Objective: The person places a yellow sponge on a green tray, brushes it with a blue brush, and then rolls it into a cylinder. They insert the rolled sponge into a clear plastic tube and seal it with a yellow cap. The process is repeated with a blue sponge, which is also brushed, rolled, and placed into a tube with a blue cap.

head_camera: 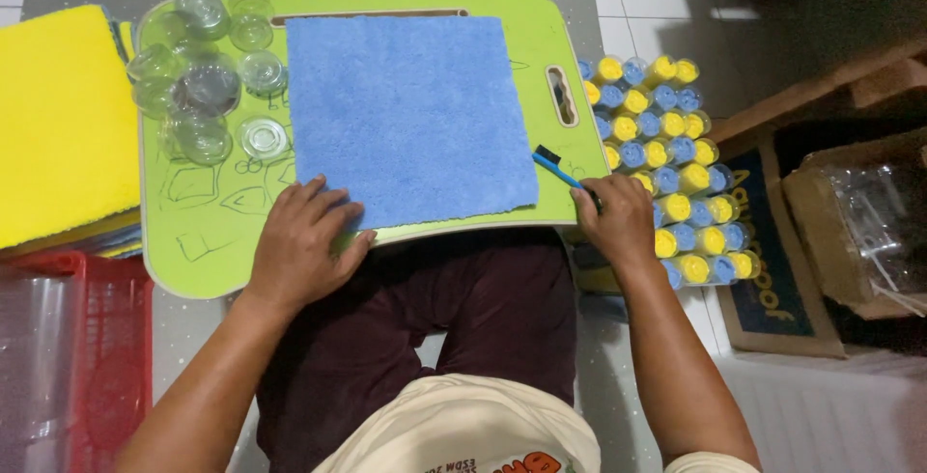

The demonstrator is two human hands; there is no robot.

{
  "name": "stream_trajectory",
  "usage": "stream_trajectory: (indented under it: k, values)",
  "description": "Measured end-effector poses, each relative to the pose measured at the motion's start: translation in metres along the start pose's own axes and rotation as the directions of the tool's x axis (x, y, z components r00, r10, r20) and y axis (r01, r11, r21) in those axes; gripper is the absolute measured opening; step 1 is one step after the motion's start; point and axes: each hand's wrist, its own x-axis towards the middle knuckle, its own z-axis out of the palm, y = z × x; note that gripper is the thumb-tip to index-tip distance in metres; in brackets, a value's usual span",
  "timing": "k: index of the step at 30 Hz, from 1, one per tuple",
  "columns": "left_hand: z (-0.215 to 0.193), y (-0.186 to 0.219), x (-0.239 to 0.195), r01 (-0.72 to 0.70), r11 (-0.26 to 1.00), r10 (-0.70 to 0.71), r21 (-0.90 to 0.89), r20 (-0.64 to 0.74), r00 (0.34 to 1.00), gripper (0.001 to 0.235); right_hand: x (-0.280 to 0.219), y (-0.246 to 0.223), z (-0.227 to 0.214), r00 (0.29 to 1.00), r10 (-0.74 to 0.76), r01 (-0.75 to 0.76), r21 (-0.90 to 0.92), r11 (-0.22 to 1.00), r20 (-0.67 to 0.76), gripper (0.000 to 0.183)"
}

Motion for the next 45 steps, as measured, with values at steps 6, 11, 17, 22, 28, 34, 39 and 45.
stream_trajectory:
  k: [6,11,17,22,28,34,39,45]
  values:
    - [0.022,0.038,0.033,-0.023,0.989,0.031,-0.143,0.05,0.998,0.027,0.012,0.009,-0.012,0.991,0.133,-0.133,0.034,0.991,-0.006,0.019]
    - [0.023,0.048,0.058,0.073,0.989,-0.019,-0.131,0.373,0.928,0.047,0.031,-0.084,-0.049,0.982,0.145,-0.174,0.274,0.946,0.12,0.028]
    - [0.018,0.05,0.073,0.183,0.982,-0.108,-0.048,0.65,0.753,0.067,0.034,-0.097,-0.039,0.951,0.045,-0.119,0.229,0.966,0.305,0.037]
    - [0.014,0.048,0.075,0.197,0.977,-0.087,-0.086,0.682,0.726,0.069,0.03,-0.069,-0.022,0.942,-0.059,0.03,0.09,0.995,0.33,0.037]
    - [-0.002,0.031,0.055,0.21,0.976,-0.138,-0.053,0.593,0.793,0.063,0.021,-0.057,-0.029,0.961,-0.174,0.187,-0.04,0.982,0.217,0.037]
    - [-0.016,0.014,0.027,0.274,0.961,-0.242,0.036,0.588,0.771,0.062,0.027,-0.065,-0.049,0.887,0.042,-0.114,0.13,0.985,0.46,0.04]
    - [-0.01,-0.008,-0.003,0.216,0.976,-0.211,0.002,0.237,0.948,0.043,0.039,-0.091,-0.08,0.907,0.071,-0.251,0.396,0.883,0.415,0.034]
    - [-0.031,0.007,-0.007,0.13,0.897,-0.109,-0.422,0.074,0.991,0.066,0.058,-0.214,-0.099,0.812,-0.144,-0.289,0.605,0.741,0.565,0.025]
